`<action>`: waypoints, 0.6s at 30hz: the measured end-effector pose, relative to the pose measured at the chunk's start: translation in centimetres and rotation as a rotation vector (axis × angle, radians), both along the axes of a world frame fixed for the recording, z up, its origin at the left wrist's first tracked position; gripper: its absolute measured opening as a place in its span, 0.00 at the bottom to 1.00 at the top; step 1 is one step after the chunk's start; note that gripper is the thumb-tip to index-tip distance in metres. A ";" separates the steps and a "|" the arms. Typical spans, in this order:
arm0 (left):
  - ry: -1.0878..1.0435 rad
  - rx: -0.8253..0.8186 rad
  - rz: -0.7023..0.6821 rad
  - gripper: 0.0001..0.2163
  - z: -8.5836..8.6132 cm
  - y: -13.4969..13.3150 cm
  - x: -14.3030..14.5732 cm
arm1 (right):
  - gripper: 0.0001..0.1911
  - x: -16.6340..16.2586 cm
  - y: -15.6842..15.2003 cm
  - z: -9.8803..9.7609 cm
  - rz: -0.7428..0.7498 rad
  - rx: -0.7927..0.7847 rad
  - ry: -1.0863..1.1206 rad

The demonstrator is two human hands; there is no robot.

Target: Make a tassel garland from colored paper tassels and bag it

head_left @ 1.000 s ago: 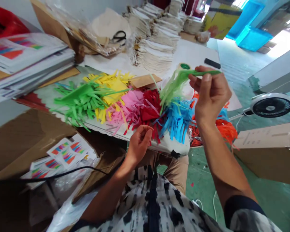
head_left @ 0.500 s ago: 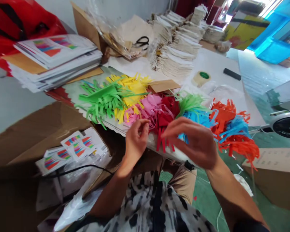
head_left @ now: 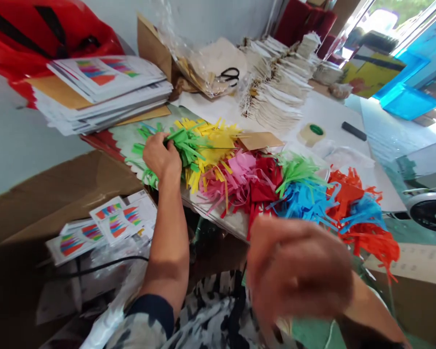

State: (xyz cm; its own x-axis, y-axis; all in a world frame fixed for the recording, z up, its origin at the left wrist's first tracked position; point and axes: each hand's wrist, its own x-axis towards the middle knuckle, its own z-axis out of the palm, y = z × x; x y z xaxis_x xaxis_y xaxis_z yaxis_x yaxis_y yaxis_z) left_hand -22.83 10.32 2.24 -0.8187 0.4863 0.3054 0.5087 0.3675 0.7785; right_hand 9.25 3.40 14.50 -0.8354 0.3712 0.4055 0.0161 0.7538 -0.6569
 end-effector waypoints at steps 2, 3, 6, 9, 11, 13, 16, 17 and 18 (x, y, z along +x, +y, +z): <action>0.069 0.054 0.004 0.11 0.8 -0.2 -0.9 | 0.07 -3.2 4.6 -0.7 -0.102 0.006 0.068; 0.103 0.075 0.004 0.10 1.2 -0.3 -1.3 | 0.06 -4.9 7.2 -1.5 -0.237 0.070 0.098; 0.162 0.118 0.030 0.09 2.0 -0.5 -2.3 | 0.06 -9.7 14.2 -5.0 -0.444 0.270 -0.058; 0.186 0.171 0.061 0.10 1.9 -0.5 -3.0 | 0.14 -13.3 18.7 -8.0 -0.445 0.468 -0.258; 0.212 0.207 0.098 0.12 1.5 -0.5 -3.4 | 0.16 -14.6 20.3 -9.1 -0.400 0.550 -0.366; 0.230 0.210 0.126 0.14 0.9 -0.3 -3.8 | 0.13 -15.0 21.3 -9.5 -0.366 0.563 -0.427; 0.187 0.139 0.105 0.15 -0.3 0.1 -3.8 | 0.11 -14.3 22.2 -8.9 -0.403 0.535 -0.415; 0.159 0.112 0.097 0.15 -0.8 0.2 -3.7 | 0.11 -14.0 22.4 -8.5 -0.422 0.535 -0.394; 0.134 0.097 0.101 0.15 -1.2 0.4 -3.4 | 0.12 -13.7 22.5 -8.1 -0.429 0.544 -0.376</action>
State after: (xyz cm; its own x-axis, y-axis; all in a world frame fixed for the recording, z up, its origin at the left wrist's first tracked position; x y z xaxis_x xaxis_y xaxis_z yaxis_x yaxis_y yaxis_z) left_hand -26.23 10.70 1.05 -0.8110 0.3666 0.4560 0.5742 0.3488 0.7407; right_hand -4.43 25.87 6.36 -0.7814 0.5228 0.3408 0.5262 0.8455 -0.0905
